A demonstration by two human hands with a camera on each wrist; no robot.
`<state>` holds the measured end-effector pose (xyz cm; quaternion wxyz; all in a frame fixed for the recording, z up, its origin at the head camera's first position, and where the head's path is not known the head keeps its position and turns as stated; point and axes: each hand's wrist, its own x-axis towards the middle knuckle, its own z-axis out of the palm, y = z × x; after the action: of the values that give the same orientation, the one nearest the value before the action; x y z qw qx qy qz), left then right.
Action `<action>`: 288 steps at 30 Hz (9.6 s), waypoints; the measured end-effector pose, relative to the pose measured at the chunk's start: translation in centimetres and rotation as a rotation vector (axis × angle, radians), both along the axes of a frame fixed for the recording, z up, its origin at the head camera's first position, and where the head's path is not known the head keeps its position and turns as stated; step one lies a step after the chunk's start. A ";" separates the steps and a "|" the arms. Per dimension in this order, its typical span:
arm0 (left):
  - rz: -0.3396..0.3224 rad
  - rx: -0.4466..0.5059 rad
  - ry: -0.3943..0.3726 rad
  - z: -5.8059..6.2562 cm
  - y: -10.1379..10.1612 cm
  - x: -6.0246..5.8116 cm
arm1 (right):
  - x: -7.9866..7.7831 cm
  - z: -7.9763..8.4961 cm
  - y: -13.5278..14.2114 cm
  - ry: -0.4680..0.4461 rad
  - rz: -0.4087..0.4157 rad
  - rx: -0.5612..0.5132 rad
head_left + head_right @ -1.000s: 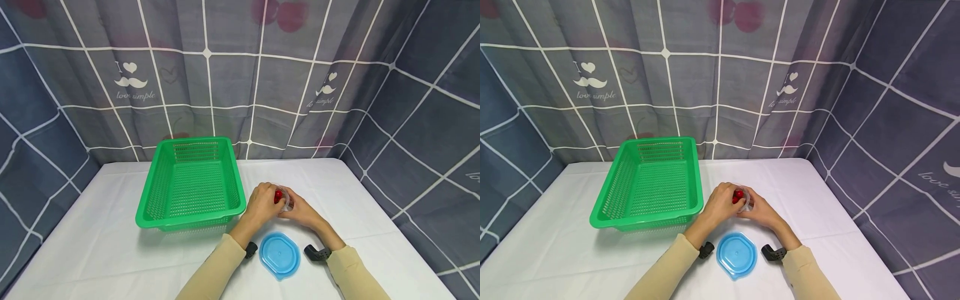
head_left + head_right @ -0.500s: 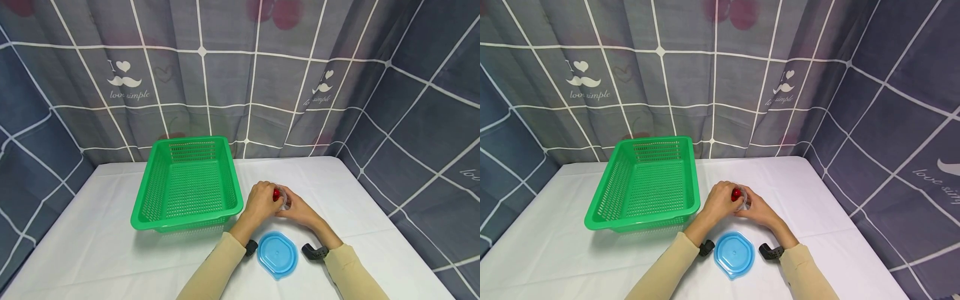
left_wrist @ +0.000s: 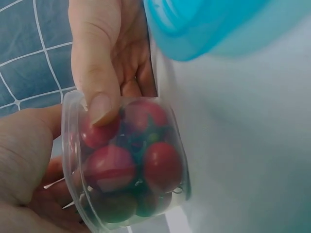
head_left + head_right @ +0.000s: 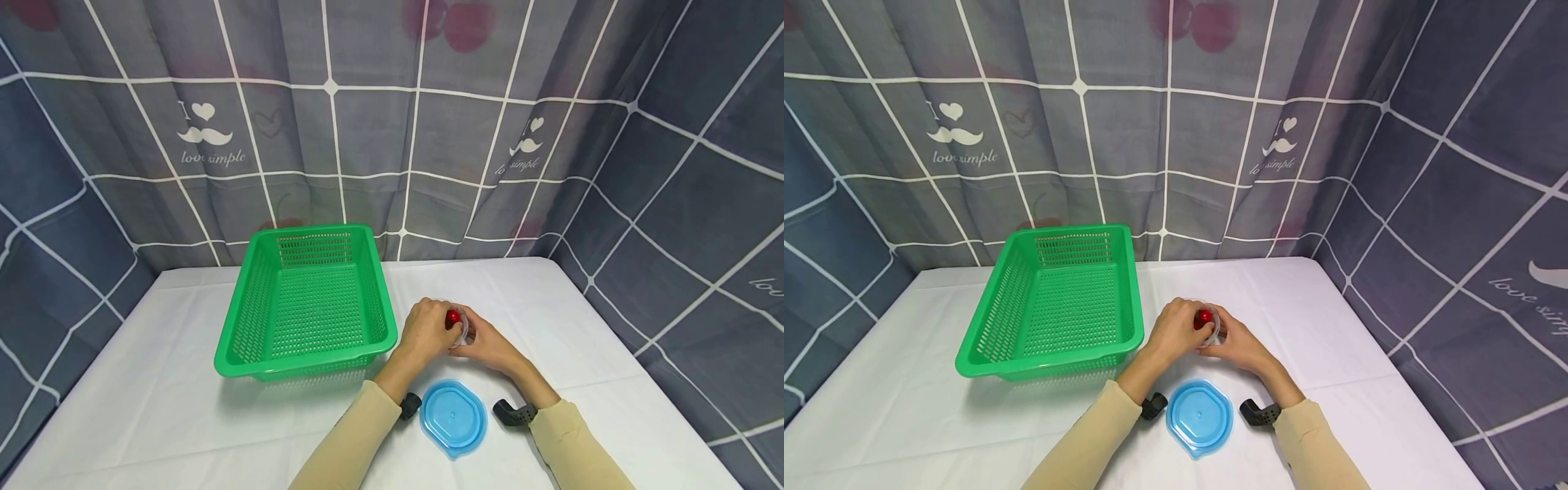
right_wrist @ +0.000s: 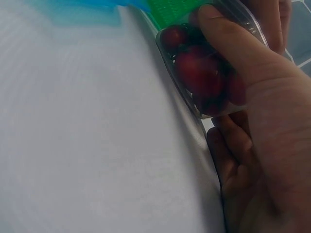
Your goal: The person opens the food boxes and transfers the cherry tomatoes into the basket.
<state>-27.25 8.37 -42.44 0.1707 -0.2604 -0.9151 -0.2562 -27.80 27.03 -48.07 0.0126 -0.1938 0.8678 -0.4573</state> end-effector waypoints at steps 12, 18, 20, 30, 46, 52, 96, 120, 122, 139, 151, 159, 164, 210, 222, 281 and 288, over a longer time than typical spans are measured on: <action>-0.052 0.101 -0.018 1.3 0.1 0.6 | 0.2 -0.1 -0.1 0.009 0.008 -0.007; -0.082 0.129 -0.046 2.4 0.0 1.1 | 0.1 -0.2 -0.1 0.017 0.024 -0.021; -0.088 0.135 -0.044 2.8 -0.1 1.2 | 0.0 -0.2 -0.1 0.016 0.029 -0.022; -0.106 0.176 -0.004 4.7 -0.9 1.8 | 0.0 -0.4 -0.1 0.001 0.016 -0.047; -0.155 0.278 -0.034 6.9 -4.1 1.4 | 0.0 -0.2 -0.4 -0.045 -0.037 0.024; -0.143 0.312 -0.037 7.4 -5.6 0.8 | 0.2 0.2 -0.5 -0.036 -0.036 0.029; 0.103 0.423 -0.198 8.9 -16.4 -0.4 | 0.1 0.2 -0.5 -0.025 -0.037 0.043; 0.070 0.385 -0.217 9.0 -15.2 -0.4 | 0.1 0.3 -0.5 -0.020 -0.039 0.057; 0.049 0.382 -0.216 9.0 -14.8 -0.4 | 0.2 0.3 -0.6 -0.018 -0.041 0.061; -0.031 0.272 -0.206 8.6 -9.9 0.5 | 0.4 0.6 -0.6 -0.040 -0.045 0.033; -0.117 0.138 -0.170 7.3 -6.7 1.0 | 0.3 0.4 -0.6 -0.036 -0.041 0.038; -0.173 0.111 -0.180 6.0 -4.4 1.4 | 0.3 0.3 -0.4 -0.027 -0.041 0.038; -0.179 0.077 -0.186 5.2 -3.4 1.6 | 0.2 0.2 -0.2 -0.024 -0.032 0.036; -0.058 -0.052 -0.050 1.1 -0.6 1.3 | 0.0 0.2 -0.1 -0.013 -0.007 0.034; -0.093 -0.038 -0.033 0.3 -0.3 0.7 | 0.0 0.1 0.0 -0.017 -0.005 0.015; -0.231 -0.043 -0.238 2.7 -1.2 1.2 | 0.2 0.3 0.1 0.045 0.002 0.058; -0.271 -0.096 -0.208 3.5 -1.7 1.5 | 0.2 0.3 -0.1 0.027 -0.020 0.067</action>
<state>-25.72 6.69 -38.97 0.0263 -0.3613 -0.8955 -0.2584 -27.63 26.97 -47.75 0.0027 -0.1906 0.8848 -0.4252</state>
